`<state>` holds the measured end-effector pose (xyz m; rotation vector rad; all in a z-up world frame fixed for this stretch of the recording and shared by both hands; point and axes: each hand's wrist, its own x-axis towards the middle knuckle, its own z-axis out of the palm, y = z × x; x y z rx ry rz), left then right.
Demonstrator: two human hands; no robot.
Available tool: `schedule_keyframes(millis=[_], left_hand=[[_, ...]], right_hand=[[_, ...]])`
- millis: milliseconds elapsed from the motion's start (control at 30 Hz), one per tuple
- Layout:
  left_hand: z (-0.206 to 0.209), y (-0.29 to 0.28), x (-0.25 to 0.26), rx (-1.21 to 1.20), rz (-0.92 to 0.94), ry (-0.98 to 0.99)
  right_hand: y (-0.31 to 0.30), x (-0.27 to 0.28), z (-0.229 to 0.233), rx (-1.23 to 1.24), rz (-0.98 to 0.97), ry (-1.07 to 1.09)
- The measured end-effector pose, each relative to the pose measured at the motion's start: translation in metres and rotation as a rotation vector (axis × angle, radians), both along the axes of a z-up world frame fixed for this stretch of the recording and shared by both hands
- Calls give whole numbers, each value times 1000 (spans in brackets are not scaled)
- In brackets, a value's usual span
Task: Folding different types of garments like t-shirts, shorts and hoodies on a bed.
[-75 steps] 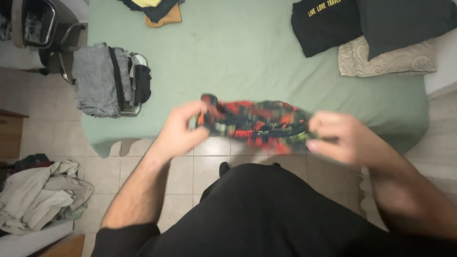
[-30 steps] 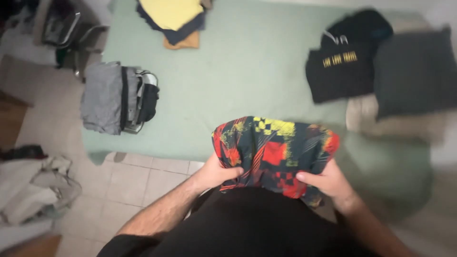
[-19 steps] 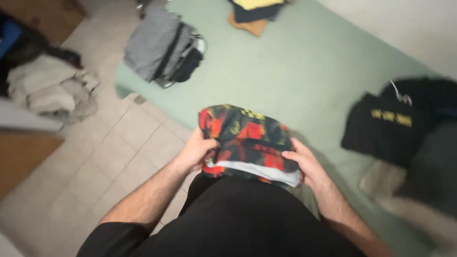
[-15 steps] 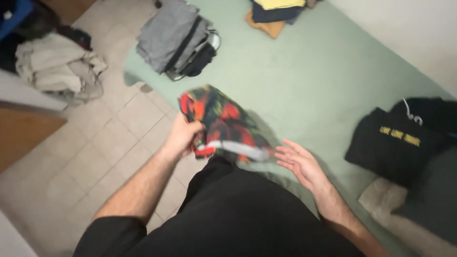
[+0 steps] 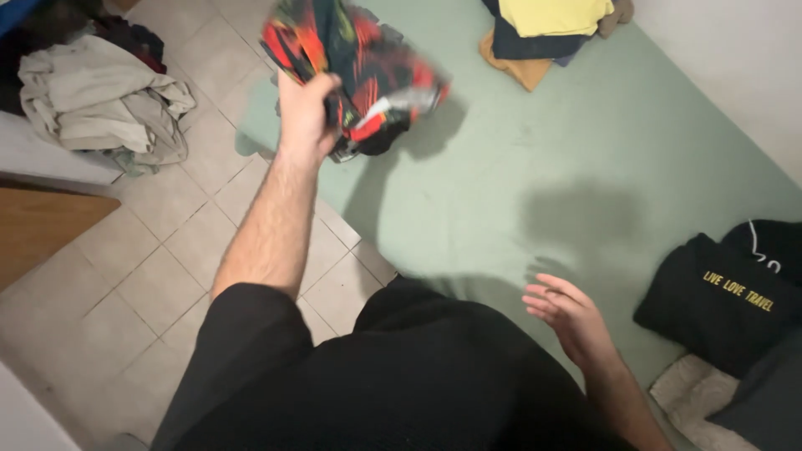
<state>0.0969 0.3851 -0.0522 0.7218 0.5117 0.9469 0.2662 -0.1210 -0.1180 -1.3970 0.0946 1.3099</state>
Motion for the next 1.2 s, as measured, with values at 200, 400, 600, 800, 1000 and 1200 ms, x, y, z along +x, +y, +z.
schedule_keyframes(millis=[200,400,600,800,1000,1200], left_hand=[[-83,79,-6,53,129,56],[-295,106,-56,-222,340,353],[-290,95,-57,301,701,1313],[-182,93,-7,1044,377,1406],[-254,114,30,1023,-144,1755],[-216,46,73,1174,32,1161]], right_hand=[[35,0,28,-259,-53,-65],[42,2,26,-328,-101,11],[29,7,-1,-253,-120,4],[13,8,-27,-262,-133,-18],[28,8,5,-388,-113,-25],[-4,5,-3,-469,-194,73]])
